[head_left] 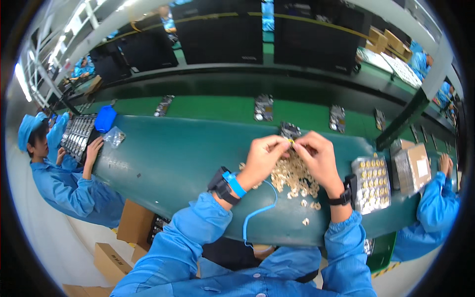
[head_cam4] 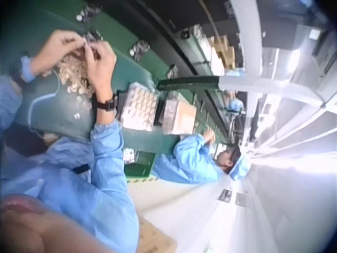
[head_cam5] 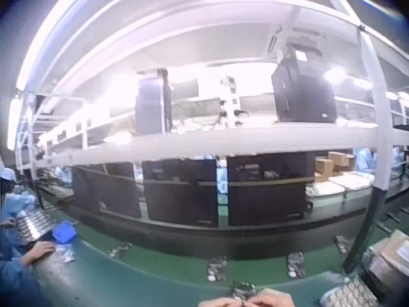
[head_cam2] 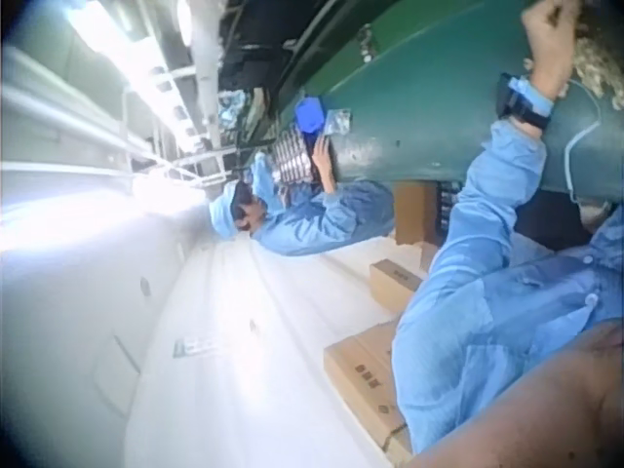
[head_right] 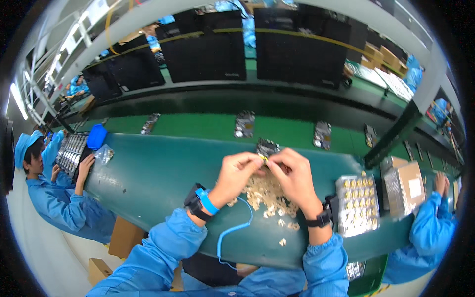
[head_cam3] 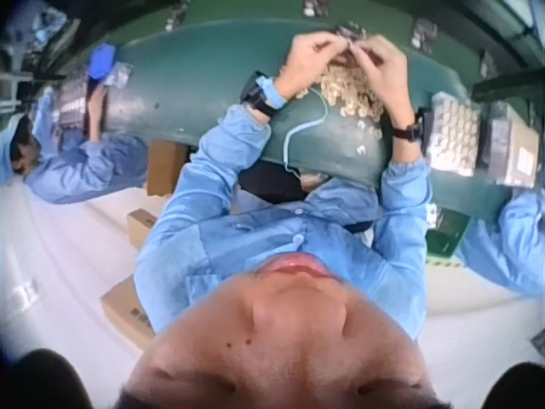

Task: Manually assemble small electronic components onto a printed circuit board at a factory workstation.

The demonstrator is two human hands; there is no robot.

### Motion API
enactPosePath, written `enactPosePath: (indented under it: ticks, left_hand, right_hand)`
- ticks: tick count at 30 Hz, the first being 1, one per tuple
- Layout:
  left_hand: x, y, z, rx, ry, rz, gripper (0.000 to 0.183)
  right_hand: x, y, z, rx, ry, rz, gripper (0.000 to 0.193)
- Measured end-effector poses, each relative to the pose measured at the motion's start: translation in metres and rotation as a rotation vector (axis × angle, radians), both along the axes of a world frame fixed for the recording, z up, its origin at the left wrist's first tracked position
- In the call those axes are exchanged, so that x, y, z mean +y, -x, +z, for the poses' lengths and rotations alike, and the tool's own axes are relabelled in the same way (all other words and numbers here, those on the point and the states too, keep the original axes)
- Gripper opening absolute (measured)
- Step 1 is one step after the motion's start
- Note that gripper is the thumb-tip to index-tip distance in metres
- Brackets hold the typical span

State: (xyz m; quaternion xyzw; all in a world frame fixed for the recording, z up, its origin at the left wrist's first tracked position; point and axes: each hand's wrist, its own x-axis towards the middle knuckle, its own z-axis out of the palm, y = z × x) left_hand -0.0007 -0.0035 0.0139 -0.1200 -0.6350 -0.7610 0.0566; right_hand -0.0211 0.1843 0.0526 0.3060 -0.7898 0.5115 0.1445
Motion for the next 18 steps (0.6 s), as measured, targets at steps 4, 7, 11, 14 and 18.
enactPosePath:
  ticks: [4, 7, 11, 14, 18]
  left_hand:
    - [-0.003, -0.003, -0.002, -0.003, 0.061, -0.002, 0.017]
    - [-0.002, -0.004, -0.001, -0.005, 0.034, -0.01, 0.017]
    - [-0.002, -0.002, 0.0, -0.029, 0.025, -0.039, 0.019]
    - [-0.003, -0.002, 0.0, -0.037, -0.008, -0.077, 0.024]
    - [-0.003, -0.009, 0.014, -0.082, -0.1, -0.118, 0.03]
  right_hand:
    - [-0.009, -0.008, 0.001, -0.007, 0.051, 0.011, 0.006]
    - [-0.008, -0.01, 0.003, -0.058, 0.007, -0.002, 0.007]
    - [-0.007, -0.009, 0.005, 0.066, 0.027, -0.038, 0.009]
    - [-0.008, -0.007, 0.005, 0.198, 0.026, -0.05, 0.01]
    - [-0.007, -0.006, 0.0, 0.345, -0.016, -0.044, 0.014]
